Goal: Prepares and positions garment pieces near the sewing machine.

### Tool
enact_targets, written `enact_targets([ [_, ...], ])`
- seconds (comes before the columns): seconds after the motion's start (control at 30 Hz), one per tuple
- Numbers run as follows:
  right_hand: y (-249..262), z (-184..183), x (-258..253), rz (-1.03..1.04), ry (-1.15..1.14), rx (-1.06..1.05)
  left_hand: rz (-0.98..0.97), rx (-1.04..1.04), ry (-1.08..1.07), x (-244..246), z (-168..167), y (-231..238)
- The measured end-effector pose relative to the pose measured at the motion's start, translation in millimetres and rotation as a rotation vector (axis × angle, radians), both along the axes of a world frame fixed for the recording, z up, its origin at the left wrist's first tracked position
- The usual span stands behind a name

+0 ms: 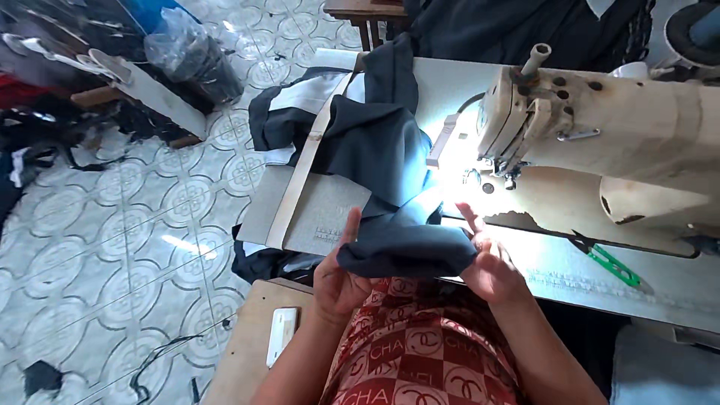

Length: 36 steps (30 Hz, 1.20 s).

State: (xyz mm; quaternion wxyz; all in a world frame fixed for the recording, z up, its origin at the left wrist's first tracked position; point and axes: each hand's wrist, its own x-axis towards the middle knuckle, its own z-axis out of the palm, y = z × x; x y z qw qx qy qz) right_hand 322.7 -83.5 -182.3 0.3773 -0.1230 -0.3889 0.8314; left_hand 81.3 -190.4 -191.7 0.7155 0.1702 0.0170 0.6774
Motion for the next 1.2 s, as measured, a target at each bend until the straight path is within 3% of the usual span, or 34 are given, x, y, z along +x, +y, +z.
enact_targets([
  [0.23, -15, 13, -7, -0.129, -0.508, 0.372, 0.022, -0.004, -0.004, 10, 14, 2],
  [0.37, -17, 7, -12, -0.24, -0.764, 0.701, -0.005, -0.008, -0.052, 14, 17, 1],
  [0.47, -15, 10, -7, -0.33, -0.796, 0.741, -0.002, -0.073, -0.077, 13, 18, -3],
  [0.53, -10, 18, -2, -0.416, -0.772, 0.613, 0.037, -0.195, 0.138, 11, 20, -7],
  [0.6, -5, 22, 3, -0.516, -0.815, 0.569, 0.053, -0.259, 0.564, 11, 20, -14],
  [0.73, -6, 22, 8, -0.628, -0.803, 0.589, 0.086, -0.077, 1.075, 11, 21, -20],
  [0.83, -10, 22, 8, -0.647, -0.764, 0.581, 0.221, -0.121, 1.43, 24, 30, -20],
  [0.93, -13, 21, 11, -0.662, -0.766, 0.635, 0.374, -0.139, 1.568, 32, 27, -17],
  [1.07, -20, 19, 17, -0.705, -0.901, 0.794, 0.535, -0.239, 1.47, 38, 23, -13],
  [1.2, -26, 11, 22, -0.728, -1.117, 0.928, 0.787, -0.129, 1.77, 32, 9, -10],
])
